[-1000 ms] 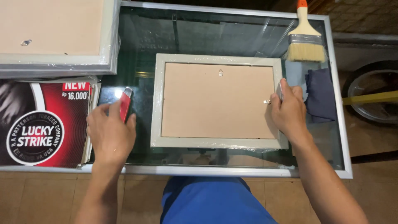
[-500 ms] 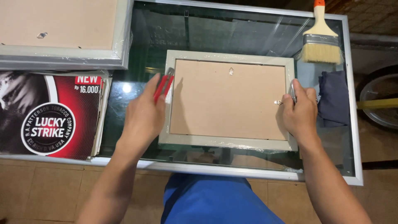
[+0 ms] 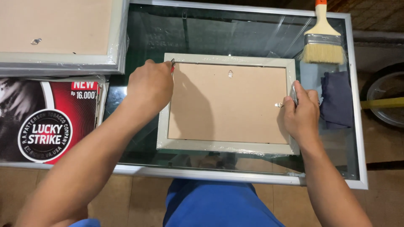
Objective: The person is assembling picture frames by adjusting metal tabs with a knife, inserting backings, and cleaning the glass surfaces with a brush.
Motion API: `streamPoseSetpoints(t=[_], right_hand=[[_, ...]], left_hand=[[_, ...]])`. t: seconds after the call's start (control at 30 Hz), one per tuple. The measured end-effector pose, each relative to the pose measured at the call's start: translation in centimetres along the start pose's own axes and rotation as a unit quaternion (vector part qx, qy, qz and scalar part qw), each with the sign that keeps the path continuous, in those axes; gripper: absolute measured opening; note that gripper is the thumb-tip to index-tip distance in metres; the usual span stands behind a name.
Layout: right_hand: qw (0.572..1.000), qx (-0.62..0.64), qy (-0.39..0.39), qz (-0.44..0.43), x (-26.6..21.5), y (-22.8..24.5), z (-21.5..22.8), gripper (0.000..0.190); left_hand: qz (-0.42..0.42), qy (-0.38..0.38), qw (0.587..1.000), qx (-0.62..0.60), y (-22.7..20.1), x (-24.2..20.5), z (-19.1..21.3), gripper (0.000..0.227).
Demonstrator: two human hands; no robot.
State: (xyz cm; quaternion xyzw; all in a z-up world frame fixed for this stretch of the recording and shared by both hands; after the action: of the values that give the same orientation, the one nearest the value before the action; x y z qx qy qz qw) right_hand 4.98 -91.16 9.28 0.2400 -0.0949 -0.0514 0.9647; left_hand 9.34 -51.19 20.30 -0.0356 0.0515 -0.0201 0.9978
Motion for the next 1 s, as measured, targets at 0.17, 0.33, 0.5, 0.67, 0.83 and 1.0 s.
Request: streamPoseSetpoints(t=[0.17, 0.33, 0.5, 0.67, 0.83, 1.0], right_hand=[[1.000, 0.007, -0.008, 0.000, 0.0, 0.2, 0.1, 0.053], [1.000, 0.011, -0.010, 0.003, 0.0, 0.2, 0.0, 0.053], [1.000, 0.013, -0.007, 0.003, 0.0, 0.3, 0.2, 0.054], [0.993, 0.012, -0.050, 0.104, -0.4, 3.1, 1.8, 0.043], [0.995, 0.012, -0.040, 0.088, -0.4, 3.2, 1.9, 0.045], [0.993, 0.010, -0.064, 0.099, -0.3, 2.6, 1.5, 0.045]], left_hand=[[-0.009, 0.085, 0.996, -0.008, -0.3, -1.9, 1.0, 0.037], [0.003, 0.184, 0.983, -0.006, -2.3, -6.7, 5.8, 0.041], [0.002, 0.290, 0.957, -0.002, -3.6, -10.1, 8.2, 0.047], [-0.057, 0.300, 0.952, 0.032, -1.3, -12.5, 5.1, 0.044], [-0.132, 0.252, 0.956, 0.077, -1.3, -12.3, 5.0, 0.024], [-0.266, 0.034, 0.962, 0.055, -5.6, -7.9, 5.4, 0.039]])
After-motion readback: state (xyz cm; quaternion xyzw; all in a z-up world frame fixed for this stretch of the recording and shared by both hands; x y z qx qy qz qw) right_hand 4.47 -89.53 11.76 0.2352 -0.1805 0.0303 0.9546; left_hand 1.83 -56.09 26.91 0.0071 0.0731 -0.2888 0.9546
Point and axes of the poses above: each hand's wrist, its own x-axis towards the middle knuckle, its own z-axis out of the back of the hand, y = z × x, the point moved 2 cm from there along x, towards the middle knuckle, and after that the axes turned 2 degrees about -x, right-handed, at the moved point
